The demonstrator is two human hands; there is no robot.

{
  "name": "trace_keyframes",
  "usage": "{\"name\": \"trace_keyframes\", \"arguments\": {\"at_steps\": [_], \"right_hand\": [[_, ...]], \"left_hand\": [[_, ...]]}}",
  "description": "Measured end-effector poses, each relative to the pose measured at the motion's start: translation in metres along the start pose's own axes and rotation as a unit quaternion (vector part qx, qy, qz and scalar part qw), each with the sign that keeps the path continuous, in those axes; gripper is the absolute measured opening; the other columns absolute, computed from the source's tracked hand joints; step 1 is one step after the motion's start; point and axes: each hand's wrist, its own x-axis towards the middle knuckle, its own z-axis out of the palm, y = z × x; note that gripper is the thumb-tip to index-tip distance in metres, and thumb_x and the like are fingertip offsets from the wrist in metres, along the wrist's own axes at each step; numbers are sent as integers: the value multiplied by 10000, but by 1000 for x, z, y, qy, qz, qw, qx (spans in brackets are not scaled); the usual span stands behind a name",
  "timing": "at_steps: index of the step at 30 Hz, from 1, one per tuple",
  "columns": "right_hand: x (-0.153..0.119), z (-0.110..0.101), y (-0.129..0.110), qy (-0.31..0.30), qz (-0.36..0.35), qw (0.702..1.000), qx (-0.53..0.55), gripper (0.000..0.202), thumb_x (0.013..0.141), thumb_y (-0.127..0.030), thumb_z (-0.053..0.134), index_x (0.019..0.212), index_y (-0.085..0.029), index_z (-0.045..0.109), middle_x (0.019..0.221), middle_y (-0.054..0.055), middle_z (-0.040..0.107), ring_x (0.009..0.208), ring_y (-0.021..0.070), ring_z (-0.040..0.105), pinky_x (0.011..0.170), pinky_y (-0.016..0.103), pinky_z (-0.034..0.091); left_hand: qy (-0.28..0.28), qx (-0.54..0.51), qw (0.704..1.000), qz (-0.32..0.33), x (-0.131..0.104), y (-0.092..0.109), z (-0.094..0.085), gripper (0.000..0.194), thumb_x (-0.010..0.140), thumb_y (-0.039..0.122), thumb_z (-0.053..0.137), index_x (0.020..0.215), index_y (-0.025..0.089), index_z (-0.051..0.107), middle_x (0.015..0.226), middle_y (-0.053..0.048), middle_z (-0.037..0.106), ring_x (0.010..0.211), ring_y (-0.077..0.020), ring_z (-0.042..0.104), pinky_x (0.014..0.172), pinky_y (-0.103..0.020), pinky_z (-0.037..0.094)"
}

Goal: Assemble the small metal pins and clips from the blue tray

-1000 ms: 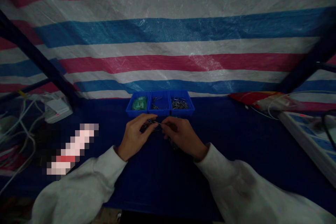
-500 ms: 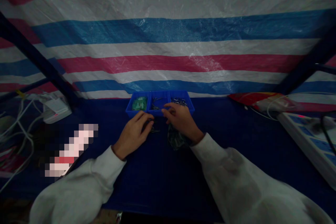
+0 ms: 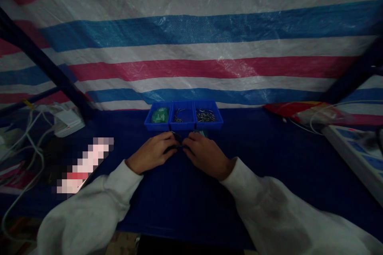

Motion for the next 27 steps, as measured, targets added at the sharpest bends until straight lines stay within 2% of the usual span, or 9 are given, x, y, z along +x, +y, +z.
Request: {"name": "trace_keyframes", "arguments": {"at_steps": [8,16,24,27], "right_hand": [[-3,-4,-5,0,15,1000,-27,139,939,-214,549,1019,-171,654,1057,85,621,935,217,638,787,348,541],[-3,0,-5,-7,17,1000,-21,132,939,-211,543,999,-171,654,1009,76,626,910,216,642,775,352,543],[-3,2,-4,10,22,999,-21,134,929,-201,549,1011,-178,653,1026,88,634,928,225,637,770,354,541],[-3,3,-4,11,27,999,-22,126,920,-200,566,1010,-174,651,1032,91,635,934,229,636,763,360,547]], "left_hand": [[4,12,999,37,1,0,8,158,986,211,461,956,166,609,980,-48,564,921,-161,593,848,-295,511],[5,80,996,41,1,3,8,166,998,203,414,982,167,575,982,-53,559,929,-173,585,834,-311,526],[74,62,995,13,2,7,3,168,1004,170,397,1054,175,558,989,-53,578,943,-175,584,865,-330,523],[63,74,995,23,2,6,5,161,999,170,412,1048,173,566,990,-55,579,950,-179,580,867,-334,520]]}}
